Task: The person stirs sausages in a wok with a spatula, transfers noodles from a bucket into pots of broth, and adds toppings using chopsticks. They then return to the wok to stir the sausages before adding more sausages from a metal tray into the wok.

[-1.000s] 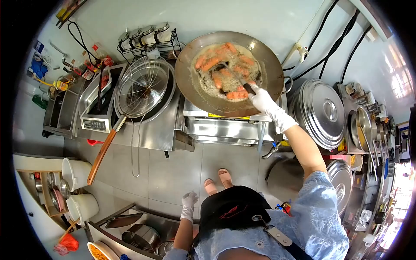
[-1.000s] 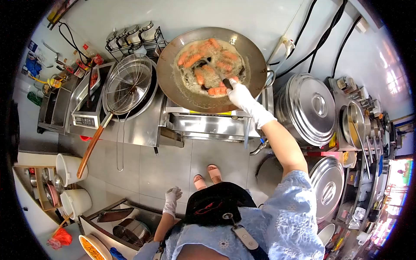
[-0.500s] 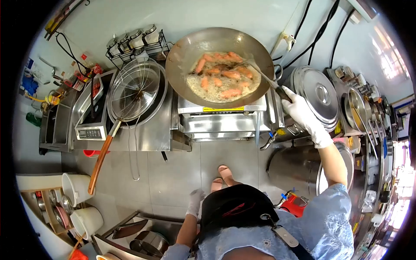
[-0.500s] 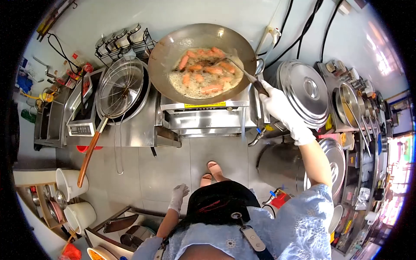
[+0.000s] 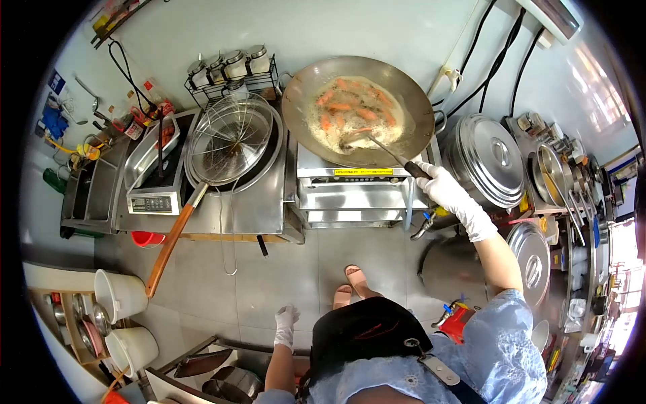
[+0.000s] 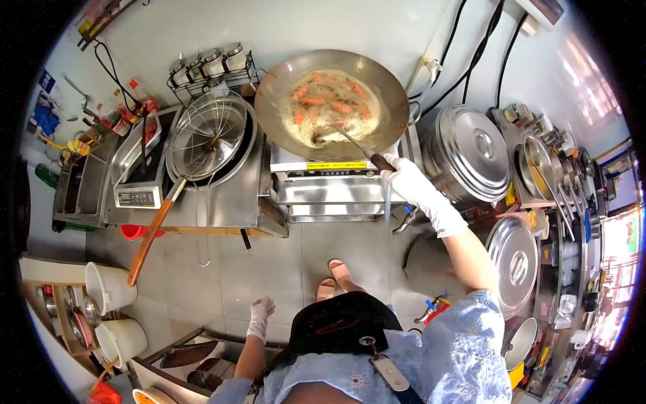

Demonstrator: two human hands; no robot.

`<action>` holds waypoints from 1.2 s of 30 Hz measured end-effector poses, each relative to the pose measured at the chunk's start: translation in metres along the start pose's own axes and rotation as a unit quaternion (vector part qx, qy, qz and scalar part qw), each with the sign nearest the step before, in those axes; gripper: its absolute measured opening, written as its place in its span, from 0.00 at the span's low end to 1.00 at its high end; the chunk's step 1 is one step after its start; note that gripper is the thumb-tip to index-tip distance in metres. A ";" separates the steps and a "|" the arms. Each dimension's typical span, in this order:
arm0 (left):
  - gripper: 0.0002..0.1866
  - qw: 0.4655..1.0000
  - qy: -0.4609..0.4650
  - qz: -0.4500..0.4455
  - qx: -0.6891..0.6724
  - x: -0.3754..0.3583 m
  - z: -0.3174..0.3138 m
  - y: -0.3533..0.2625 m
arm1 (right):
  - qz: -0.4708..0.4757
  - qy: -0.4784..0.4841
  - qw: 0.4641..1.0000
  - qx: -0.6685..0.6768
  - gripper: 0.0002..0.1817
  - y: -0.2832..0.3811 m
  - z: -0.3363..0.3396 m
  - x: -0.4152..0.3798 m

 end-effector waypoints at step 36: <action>0.17 0.985 0.065 0.035 0.153 0.023 -0.011 -0.018 | -0.011 -0.190 0.982 0.000 0.30 -0.047 -0.084 0.053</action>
Point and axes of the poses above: each hand's wrist, its own x-axis towards the middle knuckle, its own z-axis out of the back of the hand, y = z × x, the point moved 1 cm from there along x, towards the middle knuckle, and after that the axes turned 9 degrees about y, right-handed, at the moved point
